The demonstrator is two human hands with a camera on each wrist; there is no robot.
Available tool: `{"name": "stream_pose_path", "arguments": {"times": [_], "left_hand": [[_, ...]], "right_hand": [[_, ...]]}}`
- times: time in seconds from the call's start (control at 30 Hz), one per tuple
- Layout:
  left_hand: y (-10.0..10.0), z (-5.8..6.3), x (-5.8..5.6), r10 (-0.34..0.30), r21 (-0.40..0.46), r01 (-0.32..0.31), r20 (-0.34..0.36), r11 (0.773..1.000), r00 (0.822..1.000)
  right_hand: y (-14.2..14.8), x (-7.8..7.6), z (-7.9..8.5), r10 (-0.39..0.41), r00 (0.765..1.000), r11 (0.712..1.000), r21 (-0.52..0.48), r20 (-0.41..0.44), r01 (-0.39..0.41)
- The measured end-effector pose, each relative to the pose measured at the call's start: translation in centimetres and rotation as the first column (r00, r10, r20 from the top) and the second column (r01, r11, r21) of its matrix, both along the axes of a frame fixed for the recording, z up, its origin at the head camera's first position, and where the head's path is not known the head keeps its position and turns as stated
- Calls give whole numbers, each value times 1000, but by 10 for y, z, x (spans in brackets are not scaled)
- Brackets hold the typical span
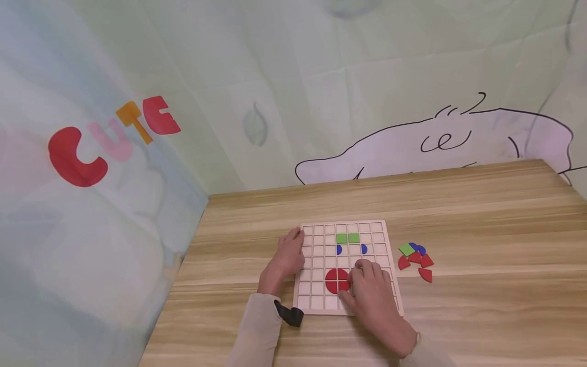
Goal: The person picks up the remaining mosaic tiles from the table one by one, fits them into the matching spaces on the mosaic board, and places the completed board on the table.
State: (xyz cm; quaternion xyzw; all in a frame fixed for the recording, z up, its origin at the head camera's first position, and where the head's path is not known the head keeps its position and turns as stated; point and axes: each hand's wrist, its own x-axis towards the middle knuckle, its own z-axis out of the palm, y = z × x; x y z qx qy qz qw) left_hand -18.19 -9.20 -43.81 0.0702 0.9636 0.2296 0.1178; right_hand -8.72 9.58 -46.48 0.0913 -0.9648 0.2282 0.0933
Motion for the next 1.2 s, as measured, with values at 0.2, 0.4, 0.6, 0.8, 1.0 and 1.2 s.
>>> {"name": "stream_pose_path", "arguments": {"times": [0.2, 0.4, 0.6, 0.8, 1.0, 1.2], "left_hand": [[0, 0, 0, -32, -38, 32, 7, 999, 999], [-2, 0, 1, -81, -80, 80, -11, 994, 997], [-4, 0, 1, -101, -27, 102, 30, 994, 994], [-6, 1, 0, -104, 6, 104, 101, 995, 989], [-5, 2, -1, -106, 1, 106, 119, 994, 987], [-5, 3, 0, -109, -1, 110, 114, 994, 987]], "right_hand": [[0, 0, -1, -6, 1000, 1000, 10, 9, 6], [0, -1, 0, -16, 999, 1000, 21, 37, 15], [0, 0, 0, -4, 1000, 1000, 15, -4, 4], [1, 0, 1, 4, 1000, 1000, 7, -28, -3], [1, 0, 0, 5, 1000, 1000, 1, -30, -5], [1, 1, -1, 6, 999, 1000, 5, -45, -6]]}}
